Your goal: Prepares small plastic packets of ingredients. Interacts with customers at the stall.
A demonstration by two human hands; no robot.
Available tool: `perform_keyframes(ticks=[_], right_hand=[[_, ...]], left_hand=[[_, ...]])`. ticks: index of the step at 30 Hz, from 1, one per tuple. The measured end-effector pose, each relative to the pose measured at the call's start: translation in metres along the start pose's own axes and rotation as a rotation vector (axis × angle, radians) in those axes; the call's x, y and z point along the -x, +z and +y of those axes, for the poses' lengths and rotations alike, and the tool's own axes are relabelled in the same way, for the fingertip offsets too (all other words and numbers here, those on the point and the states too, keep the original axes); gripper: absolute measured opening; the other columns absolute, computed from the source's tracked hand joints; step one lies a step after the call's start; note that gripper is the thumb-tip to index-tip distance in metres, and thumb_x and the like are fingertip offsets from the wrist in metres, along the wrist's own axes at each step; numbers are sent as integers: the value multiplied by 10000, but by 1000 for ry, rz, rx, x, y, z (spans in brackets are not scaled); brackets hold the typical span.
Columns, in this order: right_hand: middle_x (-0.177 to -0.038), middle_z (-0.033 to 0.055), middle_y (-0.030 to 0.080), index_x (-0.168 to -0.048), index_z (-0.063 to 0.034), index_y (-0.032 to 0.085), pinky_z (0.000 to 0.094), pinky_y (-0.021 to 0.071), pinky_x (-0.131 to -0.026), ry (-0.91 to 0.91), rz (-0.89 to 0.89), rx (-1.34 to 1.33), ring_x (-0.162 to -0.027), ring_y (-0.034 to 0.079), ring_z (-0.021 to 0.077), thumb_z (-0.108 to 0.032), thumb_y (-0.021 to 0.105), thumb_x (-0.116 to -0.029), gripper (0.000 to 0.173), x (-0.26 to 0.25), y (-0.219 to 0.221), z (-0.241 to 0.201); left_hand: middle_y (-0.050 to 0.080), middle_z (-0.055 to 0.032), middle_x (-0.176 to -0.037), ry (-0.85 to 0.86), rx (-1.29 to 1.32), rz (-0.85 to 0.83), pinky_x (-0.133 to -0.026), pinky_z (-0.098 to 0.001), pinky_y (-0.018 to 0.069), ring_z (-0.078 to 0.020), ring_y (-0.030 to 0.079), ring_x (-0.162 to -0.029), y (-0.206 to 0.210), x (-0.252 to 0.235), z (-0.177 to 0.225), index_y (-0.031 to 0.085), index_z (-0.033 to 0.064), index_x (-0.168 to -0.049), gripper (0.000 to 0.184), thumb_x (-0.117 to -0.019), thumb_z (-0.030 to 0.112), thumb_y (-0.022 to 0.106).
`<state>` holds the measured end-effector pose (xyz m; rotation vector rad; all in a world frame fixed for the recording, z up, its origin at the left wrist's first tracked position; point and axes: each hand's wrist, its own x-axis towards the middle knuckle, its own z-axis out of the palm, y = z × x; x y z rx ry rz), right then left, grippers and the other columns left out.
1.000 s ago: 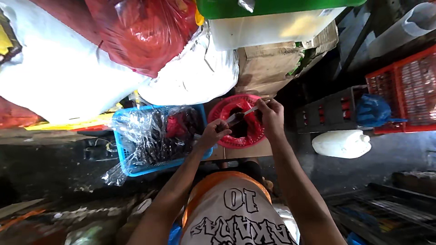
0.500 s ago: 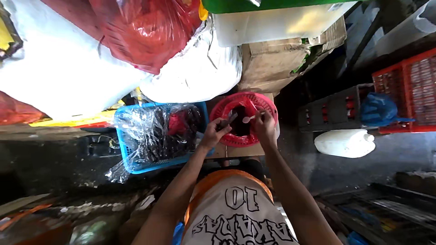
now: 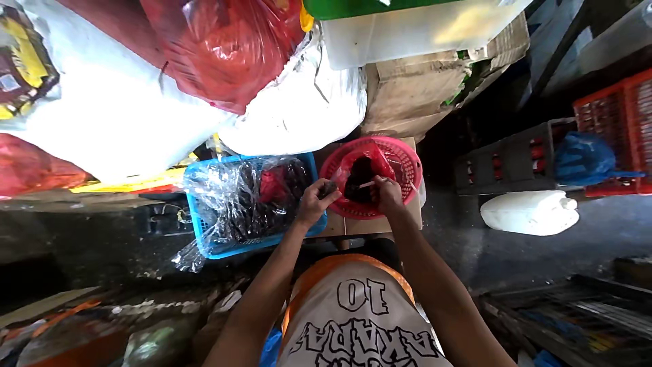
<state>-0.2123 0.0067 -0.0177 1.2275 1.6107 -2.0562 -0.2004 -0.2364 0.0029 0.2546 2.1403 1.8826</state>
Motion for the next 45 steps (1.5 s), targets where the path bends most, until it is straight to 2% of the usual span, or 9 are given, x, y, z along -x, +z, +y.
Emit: perform_keyframes(ticks=[11, 17, 21, 26, 30, 34, 37, 40, 45], right_hand=[[-731, 44, 646, -1065, -43, 645, 253, 475, -452, -227, -45, -134, -521, 556, 107, -236, 583, -1037, 205, 51, -28, -74], [-688, 66, 634, -1032, -16, 641, 243, 436, -389, -399, -120, -118, -459, 521, 112, -211, 551, -1060, 217, 74, -32, -114], [-691, 66, 644, -1024, 5, 670, 261, 441, -416, -584, -143, 64, -475, 521, 115, -182, 568, -1049, 215, 80, -22, -114], [-725, 17, 657, -1015, -79, 710, 371, 551, -577, -1040, -42, 695, -603, 617, 128, -249, 583, -1026, 213, 114, -2, -111], [-730, 7, 655, -1022, -61, 706, 320, 537, -550, -1257, 2, 653, -591, 599, 94, -187, 589, -1024, 172, 140, -6, -119], [-794, 51, 671, -1008, 4, 672, 313, 555, -593, -1072, 47, 301, -641, 620, 114, -145, 572, -1035, 182, 87, -29, -99], [-895, 101, 719, -1118, -44, 710, 472, 601, -775, -733, 142, 657, -803, 699, 219, -296, 552, -1038, 308, 30, -34, -54], [-1000, 117, 742, -1168, -108, 713, 579, 559, -888, -481, 110, 796, -958, 712, 294, -360, 526, -1040, 339, 1, -21, -17], [-838, 108, 704, -1161, -14, 664, 400, 560, -612, -252, 18, 378, -652, 644, 197, -309, 539, -1064, 334, -9, -1, 14]], left_hand=[[687, -61, -956, 45, -26, -70, -700, -325, 581, -141, 655, -784, 7, -9, 1, 661, 86, -1130, 216, -939, 150, 740], [680, -40, -935, 70, -58, -124, -667, -304, 561, -132, 641, -762, 16, -13, 14, 664, 113, -1120, 210, -962, 237, 726], [698, -38, -951, 59, -35, -132, -700, -296, 573, -124, 660, -788, 24, -18, 16, 672, 94, -1126, 220, -945, 196, 745], [682, -53, -955, 113, 65, -141, -703, -293, 569, -126, 649, -796, 32, -18, 11, 653, 75, -1121, 209, -938, 141, 728], [687, -57, -1003, 74, 141, -127, -696, -298, 570, -140, 652, -813, 36, -20, 11, 653, 90, -1164, 247, -938, 159, 726], [679, -65, -1059, 72, 195, -105, -689, -293, 578, -138, 654, -834, 31, -16, 9, 625, 102, -1223, 300, -946, 165, 721], [677, -46, -1058, 60, 222, -79, -620, -256, 546, -109, 627, -755, 26, -7, 15, 598, 157, -1287, 359, -949, 212, 706], [609, -33, -872, 56, 320, -54, -452, -215, 383, -87, 465, -549, 23, -4, 20, 603, 182, -1247, 315, -949, 247, 685], [589, -33, -824, 57, 313, -20, -470, -228, 378, -99, 462, -560, 14, -4, 19, 612, 151, -1231, 271, -971, 204, 670]])
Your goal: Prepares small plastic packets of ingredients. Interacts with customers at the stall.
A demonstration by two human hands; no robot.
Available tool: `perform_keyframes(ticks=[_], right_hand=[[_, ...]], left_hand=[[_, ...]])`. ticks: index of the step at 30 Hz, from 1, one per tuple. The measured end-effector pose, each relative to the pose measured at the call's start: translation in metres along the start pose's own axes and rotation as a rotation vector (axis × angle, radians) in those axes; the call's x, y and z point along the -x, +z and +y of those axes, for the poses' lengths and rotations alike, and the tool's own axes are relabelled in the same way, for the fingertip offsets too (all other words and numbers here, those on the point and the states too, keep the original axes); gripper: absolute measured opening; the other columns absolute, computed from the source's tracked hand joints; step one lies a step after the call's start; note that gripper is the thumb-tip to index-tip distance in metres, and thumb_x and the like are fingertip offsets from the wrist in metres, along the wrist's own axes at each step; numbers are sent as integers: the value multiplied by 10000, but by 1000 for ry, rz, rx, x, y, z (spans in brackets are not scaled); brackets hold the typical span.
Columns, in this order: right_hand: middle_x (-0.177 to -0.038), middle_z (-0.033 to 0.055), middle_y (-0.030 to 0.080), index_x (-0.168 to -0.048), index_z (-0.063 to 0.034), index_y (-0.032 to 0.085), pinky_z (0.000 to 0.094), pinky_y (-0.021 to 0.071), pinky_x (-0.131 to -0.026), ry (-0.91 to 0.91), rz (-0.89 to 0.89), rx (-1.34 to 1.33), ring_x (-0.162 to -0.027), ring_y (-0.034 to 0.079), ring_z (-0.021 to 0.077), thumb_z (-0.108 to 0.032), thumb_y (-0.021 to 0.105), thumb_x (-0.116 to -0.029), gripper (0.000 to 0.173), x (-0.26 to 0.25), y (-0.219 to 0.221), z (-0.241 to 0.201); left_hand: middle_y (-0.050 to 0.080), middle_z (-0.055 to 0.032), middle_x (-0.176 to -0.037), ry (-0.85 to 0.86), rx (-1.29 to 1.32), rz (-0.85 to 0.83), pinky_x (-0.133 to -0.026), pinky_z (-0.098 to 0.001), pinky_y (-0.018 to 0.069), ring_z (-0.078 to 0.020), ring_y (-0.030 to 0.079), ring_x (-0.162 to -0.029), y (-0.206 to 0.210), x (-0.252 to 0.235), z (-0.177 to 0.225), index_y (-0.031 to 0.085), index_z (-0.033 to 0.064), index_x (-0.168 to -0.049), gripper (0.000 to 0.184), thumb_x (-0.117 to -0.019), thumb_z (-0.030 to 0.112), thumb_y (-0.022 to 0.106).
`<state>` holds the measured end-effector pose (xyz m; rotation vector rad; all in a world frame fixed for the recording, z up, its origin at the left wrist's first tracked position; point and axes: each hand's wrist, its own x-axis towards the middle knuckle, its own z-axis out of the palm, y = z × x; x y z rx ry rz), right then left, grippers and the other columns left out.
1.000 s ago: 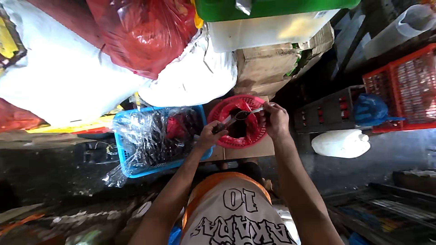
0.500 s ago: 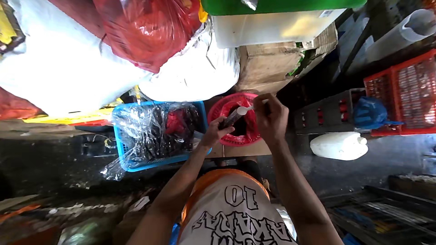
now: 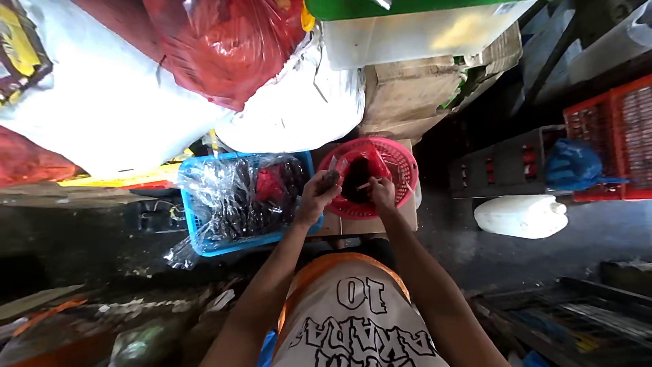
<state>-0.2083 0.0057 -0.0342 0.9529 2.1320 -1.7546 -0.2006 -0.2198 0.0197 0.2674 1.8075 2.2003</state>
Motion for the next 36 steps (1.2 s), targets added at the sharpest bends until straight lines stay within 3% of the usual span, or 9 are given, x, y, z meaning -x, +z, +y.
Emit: perform_keyframes(ticks=[5, 12, 20, 23, 28, 31, 33, 36], right_hand=[[-754, 70, 672, -1107, -31, 657, 281, 466, -463, 216, -3, -254, -525, 563, 129, -299, 568, -1052, 288, 2, 4, -7], [-727, 54, 647, -1075, -63, 671, 267, 447, -447, 244, -8, -422, -514, 541, 118, -280, 579, -1039, 238, 12, -22, -34], [-678, 34, 611, -1039, -48, 649, 252, 437, -421, -13, -9, -495, -479, 510, 104, -241, 575, -1037, 207, 36, -67, -99], [-661, 39, 598, -1026, -43, 639, 240, 431, -396, -75, -25, -514, -456, 501, 100, -239, 557, -1051, 214, 47, -78, -126], [-669, 47, 613, -984, -22, 652, 227, 421, -395, -208, -49, -458, -454, 493, 93, -207, 570, -1051, 213, 59, -77, -149], [-672, 48, 629, -1011, -7, 674, 231, 421, -417, -327, -70, -330, -469, 499, 89, -194, 577, -1047, 214, 66, -66, -154], [-700, 51, 643, -1013, -2, 688, 261, 455, -465, -478, -93, -177, -510, 526, 105, -200, 577, -1046, 229, 72, -60, -154], [-710, 32, 633, -1020, -32, 694, 314, 513, -530, -756, -75, 135, -561, 571, 121, -223, 573, -1043, 227, 95, -51, -163]], left_hand=[[588, -40, -826, -14, -23, 16, -437, -206, 362, -91, 441, -525, -9, 10, -10, 614, 180, -1287, 313, -979, 188, 666], [612, -49, -855, -46, -120, 20, -472, -234, 400, -112, 481, -565, -23, 12, -23, 622, 161, -1283, 320, -975, 210, 695], [684, -44, -1013, 2, -193, -73, -646, -290, 555, -132, 632, -763, -16, -1, -13, 637, 136, -1262, 306, -966, 167, 708], [696, -42, -1095, -8, -212, -121, -787, -331, 593, -139, 675, -905, -9, -4, -8, 630, 147, -1288, 333, -968, 191, 709], [694, -65, -1075, 42, -155, -180, -763, -332, 592, -152, 672, -873, 3, -10, -4, 623, 118, -1296, 345, -970, 196, 703], [681, -41, -1017, 21, -127, -193, -660, -274, 560, -116, 634, -778, 7, -7, 0, 623, 154, -1296, 348, -965, 209, 712], [675, -33, -975, 9, -113, -181, -569, -244, 522, -102, 607, -703, 11, -3, -2, 621, 180, -1295, 350, -964, 243, 714], [667, -38, -994, 31, -105, -163, -602, -256, 530, -107, 608, -735, 16, -5, 2, 619, 161, -1287, 350, -960, 254, 702]])
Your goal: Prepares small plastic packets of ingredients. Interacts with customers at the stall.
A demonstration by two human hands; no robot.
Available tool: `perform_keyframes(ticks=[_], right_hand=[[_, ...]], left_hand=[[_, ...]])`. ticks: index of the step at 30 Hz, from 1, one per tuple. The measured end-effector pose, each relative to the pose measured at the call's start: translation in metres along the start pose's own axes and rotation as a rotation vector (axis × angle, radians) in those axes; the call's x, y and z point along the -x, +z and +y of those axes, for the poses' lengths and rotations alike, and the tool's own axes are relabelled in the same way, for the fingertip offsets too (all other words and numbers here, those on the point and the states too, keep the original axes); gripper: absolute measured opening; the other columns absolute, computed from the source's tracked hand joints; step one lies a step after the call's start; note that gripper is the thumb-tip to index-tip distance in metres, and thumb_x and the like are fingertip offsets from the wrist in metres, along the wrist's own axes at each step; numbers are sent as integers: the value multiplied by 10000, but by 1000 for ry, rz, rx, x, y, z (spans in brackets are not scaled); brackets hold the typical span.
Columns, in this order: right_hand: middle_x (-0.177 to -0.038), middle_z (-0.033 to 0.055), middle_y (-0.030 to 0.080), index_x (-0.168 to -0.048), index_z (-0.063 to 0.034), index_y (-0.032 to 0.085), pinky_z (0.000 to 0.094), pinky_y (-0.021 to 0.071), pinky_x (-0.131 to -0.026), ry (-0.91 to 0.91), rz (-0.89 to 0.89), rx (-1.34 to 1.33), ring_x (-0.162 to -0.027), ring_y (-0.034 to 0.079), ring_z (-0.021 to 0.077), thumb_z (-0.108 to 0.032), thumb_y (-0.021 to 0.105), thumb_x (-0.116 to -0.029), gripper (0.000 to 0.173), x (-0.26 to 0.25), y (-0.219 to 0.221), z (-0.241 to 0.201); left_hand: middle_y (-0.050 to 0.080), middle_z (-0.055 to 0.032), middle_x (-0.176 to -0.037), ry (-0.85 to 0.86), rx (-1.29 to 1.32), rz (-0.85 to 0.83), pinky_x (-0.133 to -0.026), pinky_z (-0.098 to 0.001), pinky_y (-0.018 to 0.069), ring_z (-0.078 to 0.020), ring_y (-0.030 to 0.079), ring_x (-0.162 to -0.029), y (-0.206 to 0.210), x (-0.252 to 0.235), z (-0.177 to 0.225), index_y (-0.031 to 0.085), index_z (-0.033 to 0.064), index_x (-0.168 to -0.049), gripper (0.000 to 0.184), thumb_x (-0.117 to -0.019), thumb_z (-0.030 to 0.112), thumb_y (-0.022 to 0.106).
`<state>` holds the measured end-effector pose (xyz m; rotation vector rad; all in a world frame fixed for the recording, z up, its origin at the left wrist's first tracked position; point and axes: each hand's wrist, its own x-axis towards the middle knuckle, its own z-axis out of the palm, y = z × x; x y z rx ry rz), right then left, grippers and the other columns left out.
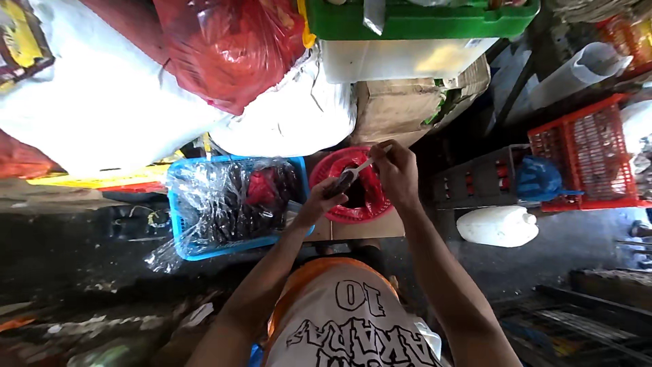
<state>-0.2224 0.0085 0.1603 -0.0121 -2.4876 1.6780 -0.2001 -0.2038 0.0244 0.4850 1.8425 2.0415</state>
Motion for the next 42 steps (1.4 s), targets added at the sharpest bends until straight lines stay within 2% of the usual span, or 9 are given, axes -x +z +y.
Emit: perform_keyframes(ticks=[6, 10, 15, 18, 22, 26, 31, 36, 42], right_hand=[[-810, 24, 685, -1060, -21, 690, 290, 565, -587, -322, 159, 187, -653, 630, 75, -161, 569, -1040, 186, 26, -21, -38], [-879, 69, 696, -1114, -56, 670, 414, 594, -631, 26, 192, 197, -706, 671, 173, -254, 554, -1049, 238, 42, -23, 56], [-1133, 114, 745, -1147, -143, 752, 622, 523, -971, 376, -224, 712, -1096, 697, 320, -372, 612, -995, 308, 65, 17, 128], [-1187, 146, 712, -1098, -111, 782, 597, 442, -1089, 157, -194, 593, -1206, 620, 340, -362, 660, -968, 307, 62, 12, 109], [-1302, 62, 647, -1238, -70, 689, 396, 570, -922, 24, -65, -98, -1135, 637, 167, -392, 527, -1057, 404, 38, -4, 35], [-1363, 52, 625, -1083, -114, 750, 389, 592, -897, -159, -85, 107, -1189, 632, 186, -294, 664, -995, 218, 20, -6, -14], [-1235, 64, 679, -1007, -109, 774, 337, 571, -888, -313, 6, 233, -1141, 638, 158, -254, 708, -961, 165, -1, 1, -42], [-1195, 22, 693, -979, -149, 786, 399, 515, -945, -362, 71, 319, -1111, 614, 196, -305, 696, -966, 181, -10, -2, -56], [-1141, 35, 705, -998, -131, 772, 370, 549, -911, -376, 101, 289, -1089, 643, 173, -283, 693, -970, 173, -22, -18, -78]], left_hand=[[657, -45, -959, -3, 83, 66, -552, -256, 494, -110, 574, -687, 14, -6, 2, 625, 151, -1279, 379, -928, 263, 714], [633, -37, -885, -11, 219, 82, -523, -248, 454, -98, 521, -621, 21, -5, 21, 635, 153, -1268, 323, -960, 239, 677], [607, -72, -822, 78, 377, 27, -540, -265, 447, -119, 518, -616, 35, -24, 34, 609, 38, -1250, 297, -986, 171, 641], [581, -64, -784, 63, 346, 24, -503, -239, 428, -108, 499, -579, 36, -23, 39, 612, 79, -1242, 286, -983, 197, 641], [604, -57, -801, 16, 286, -10, -476, -217, 426, -95, 509, -566, 34, -15, 53, 611, 118, -1241, 294, -1001, 287, 631], [554, -25, -731, 28, 240, -36, -474, -221, 405, -83, 472, -539, 31, -17, 62, 597, 138, -1245, 349, -1003, 390, 598], [655, -80, -1301, 192, 228, 6, -1027, -372, 515, -161, 618, -1172, 10, -47, 55, 482, 36, -1469, 503, -1093, 348, 364], [598, -185, -1367, 376, 60, -51, -1069, -497, 496, -309, 588, -1249, -27, -67, 82, 395, -15, -1508, 590, -1061, 371, 407], [597, -127, -1380, 338, -297, -104, -1032, -397, 540, -222, 603, -1246, -16, -81, 110, 437, 21, -1492, 537, -1012, 194, 607]])
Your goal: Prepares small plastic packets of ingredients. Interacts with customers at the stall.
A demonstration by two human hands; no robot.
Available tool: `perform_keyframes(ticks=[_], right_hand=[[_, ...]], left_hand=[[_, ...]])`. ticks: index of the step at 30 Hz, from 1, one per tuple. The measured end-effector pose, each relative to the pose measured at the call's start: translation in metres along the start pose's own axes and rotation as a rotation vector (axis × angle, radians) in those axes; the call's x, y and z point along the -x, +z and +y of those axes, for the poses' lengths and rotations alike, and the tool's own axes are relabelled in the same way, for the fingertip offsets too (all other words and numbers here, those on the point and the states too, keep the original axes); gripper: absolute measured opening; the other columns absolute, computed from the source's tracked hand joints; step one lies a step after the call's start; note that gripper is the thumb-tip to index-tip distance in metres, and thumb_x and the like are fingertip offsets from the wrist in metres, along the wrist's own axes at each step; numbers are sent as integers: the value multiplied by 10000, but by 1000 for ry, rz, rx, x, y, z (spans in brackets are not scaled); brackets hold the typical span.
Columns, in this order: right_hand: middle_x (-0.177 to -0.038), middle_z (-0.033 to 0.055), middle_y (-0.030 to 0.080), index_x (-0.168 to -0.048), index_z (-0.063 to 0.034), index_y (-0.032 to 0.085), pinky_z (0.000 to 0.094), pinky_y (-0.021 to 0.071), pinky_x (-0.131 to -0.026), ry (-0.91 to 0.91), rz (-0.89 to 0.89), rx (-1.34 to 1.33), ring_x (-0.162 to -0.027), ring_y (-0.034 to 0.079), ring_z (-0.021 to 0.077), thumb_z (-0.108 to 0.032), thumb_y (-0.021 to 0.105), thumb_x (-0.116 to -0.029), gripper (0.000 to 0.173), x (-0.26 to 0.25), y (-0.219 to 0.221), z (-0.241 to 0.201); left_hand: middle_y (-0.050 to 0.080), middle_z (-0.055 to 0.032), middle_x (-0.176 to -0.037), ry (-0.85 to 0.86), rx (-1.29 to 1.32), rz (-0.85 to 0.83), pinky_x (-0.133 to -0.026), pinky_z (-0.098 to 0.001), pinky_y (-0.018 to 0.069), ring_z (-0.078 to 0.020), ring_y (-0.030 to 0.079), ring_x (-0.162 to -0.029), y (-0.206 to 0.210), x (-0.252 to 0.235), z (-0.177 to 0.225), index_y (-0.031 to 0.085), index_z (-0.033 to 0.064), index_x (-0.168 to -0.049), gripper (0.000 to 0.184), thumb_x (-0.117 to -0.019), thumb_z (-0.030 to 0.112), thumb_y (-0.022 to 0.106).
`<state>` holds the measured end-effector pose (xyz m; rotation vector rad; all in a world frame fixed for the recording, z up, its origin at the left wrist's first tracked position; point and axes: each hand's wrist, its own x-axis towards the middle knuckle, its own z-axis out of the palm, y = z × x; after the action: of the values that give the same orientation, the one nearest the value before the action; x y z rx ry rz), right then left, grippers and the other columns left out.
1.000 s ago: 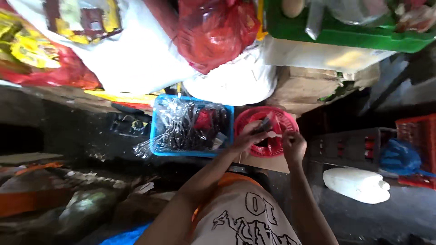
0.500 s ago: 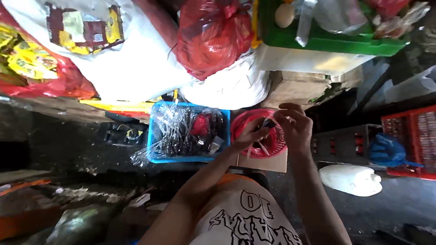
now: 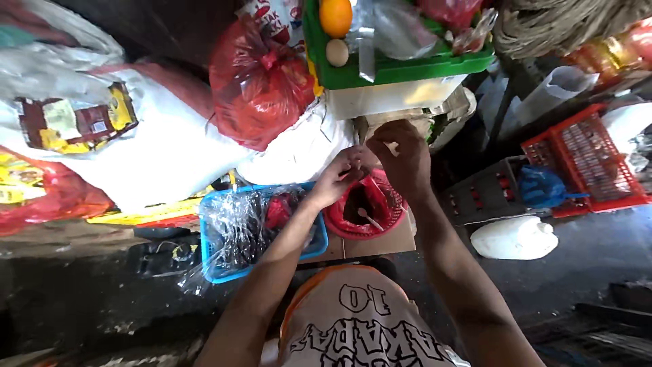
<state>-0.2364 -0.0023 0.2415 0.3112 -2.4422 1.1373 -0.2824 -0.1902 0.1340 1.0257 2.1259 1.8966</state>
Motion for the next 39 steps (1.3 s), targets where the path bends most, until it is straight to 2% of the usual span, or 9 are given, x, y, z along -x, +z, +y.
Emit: perform_keyframes(ticks=[3, 10, 13, 16, 19, 22, 31, 36, 39], right_hand=[[-1095, 58, 708, -997, -101, 764, 355, 569, -842, 3, -16, -2, -975, 670, 155, -286, 687, -964, 203, -22, -5, 0], [-940, 34, 739, -1007, -86, 755, 354, 597, -780, 222, -76, -24, -799, 698, 124, -298, 727, -940, 224, -74, -17, 11], [-1093, 74, 730, -1124, -60, 735, 371, 607, -835, 284, -35, -238, -903, 710, 157, -315, 737, -940, 315, -63, -19, 28], [-1259, 85, 690, -1344, -56, 628, 405, 587, -862, 434, -152, -501, -1066, 675, 189, -312, 722, -951, 478, -28, -14, 44], [-1085, 64, 737, -1235, -51, 695, 331, 571, -767, 460, -260, -733, -940, 680, 138, -233, 632, -1023, 287, 0, 4, 63], [-1137, 105, 734, -1201, -16, 717, 347, 592, -805, 437, -244, -930, -974, 690, 166, -171, 597, -1041, 253, 10, 15, 79], [-1102, 52, 755, -1099, -62, 777, 351, 551, -815, 666, 104, -929, -995, 674, 148, -199, 651, -1009, 207, -1, 10, 71], [-1146, 31, 752, -1064, -80, 768, 345, 527, -807, 701, 194, -936, -1038, 663, 128, -201, 657, -998, 177, 1, 0, 70], [-1241, 36, 725, -1111, -76, 757, 358, 546, -841, 557, 139, -843, -1068, 664, 147, -193, 588, -1035, 219, 20, -16, 65]], left_hand=[[635, -116, -1313, -15, -12, -50, -999, -372, 555, -180, 645, -1155, 17, -16, 1, 470, 5, -1439, 413, -1063, 167, 521], [640, -63, -862, -184, 324, 1, -826, -385, 585, -172, 656, -815, 41, -39, 12, 606, 4, -1153, 334, -1120, 209, 344], [548, -2, -763, -230, 444, 11, -753, -364, 568, -139, 587, -707, 42, -41, 15, 596, 49, -1087, 307, -1109, 227, 346], [547, 13, -756, -255, 469, 31, -664, -309, 546, -114, 558, -659, 40, -42, 15, 609, 61, -1083, 307, -1111, 233, 356], [527, 25, -724, -279, 482, -1, -609, -282, 505, -101, 520, -619, 40, -42, 19, 611, 78, -1050, 309, -1117, 266, 375], [492, 34, -688, -296, 488, -47, -544, -240, 435, -78, 463, -575, 44, -41, 22, 615, 92, -1005, 294, -1115, 241, 386], [421, 52, -631, -443, 714, 25, -523, -254, 426, -86, 402, -519, 57, -44, 28, 599, 124, -980, 334, -1107, 307, 350], [394, 40, -624, -434, 525, -31, -479, -222, 367, -72, 373, -496, 50, -31, 52, 595, 159, -1034, 237, -1095, 299, 414], [508, -14, -747, -307, 256, -113, -571, -282, 447, -119, 478, -607, 44, -25, 50, 587, 128, -1205, 254, -1100, 275, 408]])
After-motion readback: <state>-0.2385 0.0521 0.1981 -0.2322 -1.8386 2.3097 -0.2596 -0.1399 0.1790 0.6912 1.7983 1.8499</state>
